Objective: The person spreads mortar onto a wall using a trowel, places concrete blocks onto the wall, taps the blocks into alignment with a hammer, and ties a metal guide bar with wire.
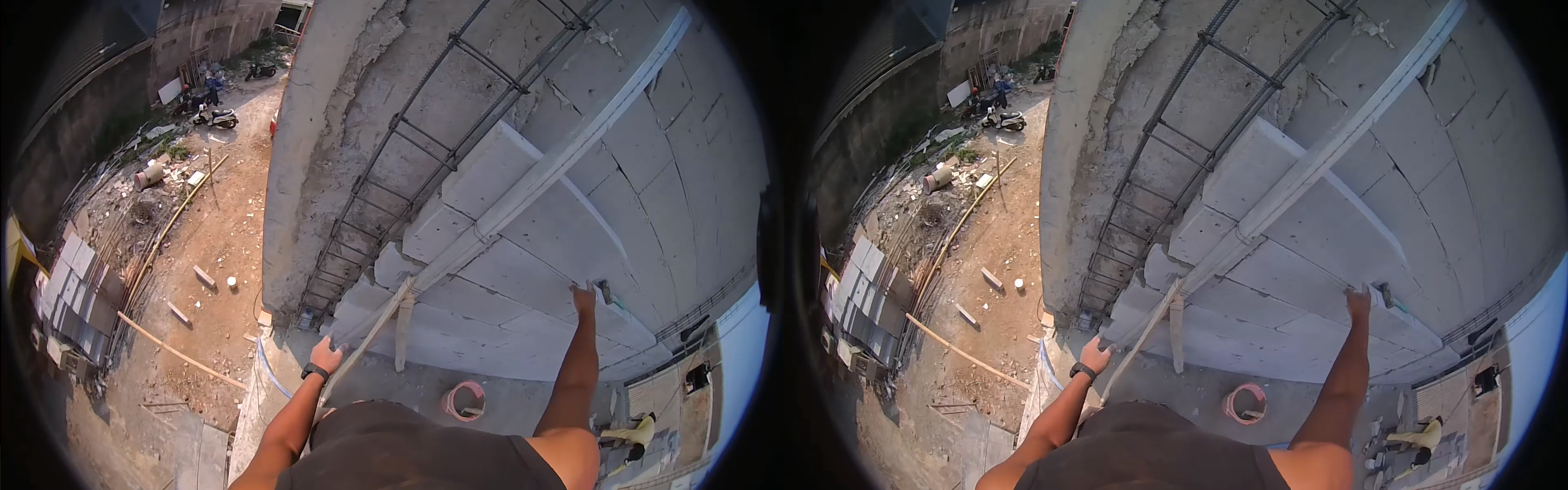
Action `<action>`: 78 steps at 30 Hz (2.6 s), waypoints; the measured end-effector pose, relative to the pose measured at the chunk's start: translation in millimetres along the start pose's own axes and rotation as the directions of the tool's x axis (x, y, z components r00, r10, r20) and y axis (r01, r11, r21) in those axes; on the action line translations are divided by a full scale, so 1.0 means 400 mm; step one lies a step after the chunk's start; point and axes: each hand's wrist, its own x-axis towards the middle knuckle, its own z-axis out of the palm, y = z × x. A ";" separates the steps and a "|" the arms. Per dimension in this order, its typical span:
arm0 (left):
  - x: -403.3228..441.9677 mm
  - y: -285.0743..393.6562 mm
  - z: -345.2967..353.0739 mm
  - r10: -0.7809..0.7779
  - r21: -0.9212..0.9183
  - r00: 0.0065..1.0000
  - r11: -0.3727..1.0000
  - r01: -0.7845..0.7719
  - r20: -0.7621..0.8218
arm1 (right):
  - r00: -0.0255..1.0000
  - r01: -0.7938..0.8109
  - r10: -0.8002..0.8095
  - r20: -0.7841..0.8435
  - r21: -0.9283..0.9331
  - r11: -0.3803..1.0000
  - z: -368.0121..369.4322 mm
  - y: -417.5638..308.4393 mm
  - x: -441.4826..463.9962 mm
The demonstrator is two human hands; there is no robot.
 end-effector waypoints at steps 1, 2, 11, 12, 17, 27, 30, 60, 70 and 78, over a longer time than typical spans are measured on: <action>-0.002 0.009 -0.006 -0.009 -0.037 1.000 0.999 0.009 -0.002 | 1.000 0.016 -0.016 -0.018 0.001 1.000 0.003 -0.010 0.000; 0.000 0.012 -0.009 -0.021 -0.075 1.000 0.997 0.021 -0.009 | 1.000 0.013 -0.013 -0.018 0.013 1.000 -0.006 -0.031 -0.013; 0.072 0.082 -0.045 0.042 -0.067 0.999 0.997 -0.041 0.008 | 0.996 0.066 -0.064 -0.059 0.023 0.998 -0.011 -0.027 -0.051; 0.091 0.075 -0.044 0.070 -0.069 0.998 0.995 -0.070 -0.009 | 1.000 0.023 -0.023 -0.011 0.035 0.999 -0.021 -0.033 -0.059; 0.165 0.139 -0.102 0.212 -0.157 0.967 0.960 -0.233 -0.142 | 0.950 0.051 0.006 -0.311 0.177 0.983 -0.021 -0.069 -0.085; 0.329 0.696 -0.437 0.619 0.113 0.389 0.615 -0.781 -0.683 | 0.651 0.738 -0.331 -0.684 0.466 0.488 -0.349 -0.808 -0.218; 0.412 0.787 -0.446 0.654 -0.027 0.438 0.538 -0.843 -0.617 | 0.581 0.811 -0.483 -0.655 0.515 0.278 -0.387 -1.004 -0.211; 0.507 0.785 -0.479 0.708 0.254 0.466 0.657 -0.710 -0.530 | 0.811 0.573 -0.171 -0.560 0.700 0.425 -0.246 -1.569 -0.083; 0.524 0.799 -0.470 0.694 0.196 0.503 0.666 -0.720 -0.515 | 0.708 0.594 -0.107 -0.698 0.507 0.625 -0.197 -1.581 -0.012; 0.505 0.801 -0.476 0.666 0.104 0.559 0.684 -0.722 -0.494 | 0.772 0.536 -0.129 -0.622 0.530 0.657 -0.218 -1.584 -0.027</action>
